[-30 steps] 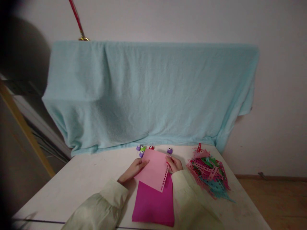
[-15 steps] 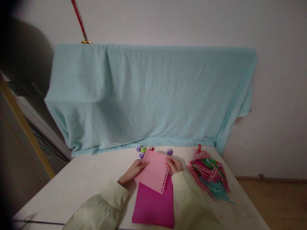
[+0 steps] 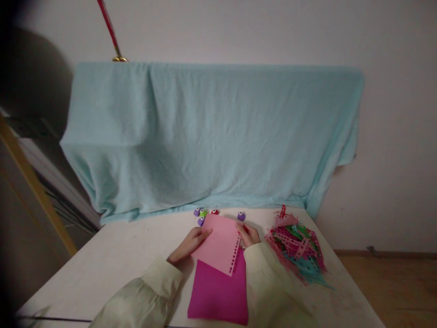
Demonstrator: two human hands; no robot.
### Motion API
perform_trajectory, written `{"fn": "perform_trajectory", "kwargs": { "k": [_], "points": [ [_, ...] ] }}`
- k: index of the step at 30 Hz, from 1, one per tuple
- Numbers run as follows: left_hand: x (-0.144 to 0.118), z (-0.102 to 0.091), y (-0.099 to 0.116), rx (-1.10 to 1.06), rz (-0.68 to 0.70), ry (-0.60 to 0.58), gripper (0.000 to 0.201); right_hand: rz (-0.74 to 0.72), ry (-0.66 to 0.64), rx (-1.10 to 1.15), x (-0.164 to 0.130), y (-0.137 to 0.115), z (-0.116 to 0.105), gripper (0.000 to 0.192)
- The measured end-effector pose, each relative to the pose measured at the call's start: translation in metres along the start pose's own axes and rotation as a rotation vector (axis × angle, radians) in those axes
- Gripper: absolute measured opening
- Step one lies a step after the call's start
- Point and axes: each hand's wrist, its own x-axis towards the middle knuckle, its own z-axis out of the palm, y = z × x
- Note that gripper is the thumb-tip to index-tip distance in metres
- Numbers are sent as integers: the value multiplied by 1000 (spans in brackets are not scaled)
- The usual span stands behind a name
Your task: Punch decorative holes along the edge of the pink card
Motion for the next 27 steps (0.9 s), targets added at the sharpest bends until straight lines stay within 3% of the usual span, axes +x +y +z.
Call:
{"fn": "perform_trajectory", "kwargs": {
  "k": [8, 27],
  "points": [
    [1, 2, -4, 11, 13, 14, 62, 3, 2, 0, 17, 19, -11, 53],
    [0, 2, -3, 3, 14, 31, 58, 2, 37, -24, 19, 21, -15, 52]
  ]
}}
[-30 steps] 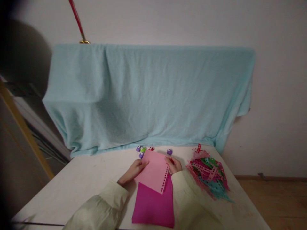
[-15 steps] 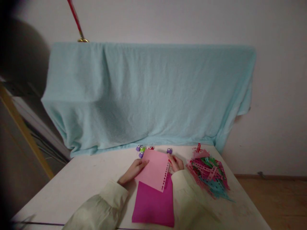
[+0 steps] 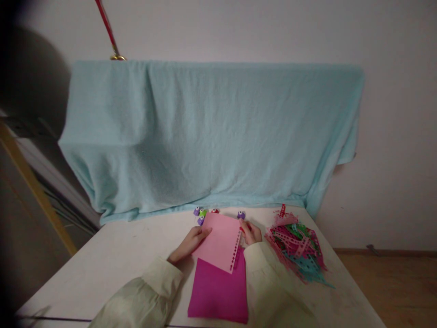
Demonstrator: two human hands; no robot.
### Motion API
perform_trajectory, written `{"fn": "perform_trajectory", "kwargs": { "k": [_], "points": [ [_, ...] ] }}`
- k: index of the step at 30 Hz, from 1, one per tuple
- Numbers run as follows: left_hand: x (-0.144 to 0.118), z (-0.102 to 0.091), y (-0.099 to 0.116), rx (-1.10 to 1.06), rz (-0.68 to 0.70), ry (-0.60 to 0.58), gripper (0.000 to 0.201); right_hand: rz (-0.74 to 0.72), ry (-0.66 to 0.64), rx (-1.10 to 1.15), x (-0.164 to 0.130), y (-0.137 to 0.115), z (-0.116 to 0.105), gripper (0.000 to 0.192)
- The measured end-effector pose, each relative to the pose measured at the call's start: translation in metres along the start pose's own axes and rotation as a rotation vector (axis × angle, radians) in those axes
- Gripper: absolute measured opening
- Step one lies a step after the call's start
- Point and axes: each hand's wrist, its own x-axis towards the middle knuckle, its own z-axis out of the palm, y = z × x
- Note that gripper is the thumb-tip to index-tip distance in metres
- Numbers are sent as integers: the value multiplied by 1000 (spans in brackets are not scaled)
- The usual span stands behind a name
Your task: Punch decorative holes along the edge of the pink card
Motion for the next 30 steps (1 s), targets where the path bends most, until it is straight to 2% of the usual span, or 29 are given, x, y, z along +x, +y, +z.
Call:
{"fn": "perform_trajectory", "kwargs": {
  "k": [10, 15, 19, 26, 30],
  "points": [
    [0, 1, 1, -130, -16, -14, 59, 22, -15, 146, 10, -1, -17, 46],
    [0, 1, 2, -109, 0, 34, 59, -42, -59, 238, 12, 8, -15, 31],
    [0, 1, 2, -62, 23, 61, 57, -65, -107, 206, 10, 10, -10, 26],
    [2, 0, -2, 9, 32, 70, 55, -114, 29, -10, -2, 1, 3, 43],
    [2, 1, -1, -10, 32, 58, 55, -173, 91, -24, -5, -3, 4, 45]
  ]
}}
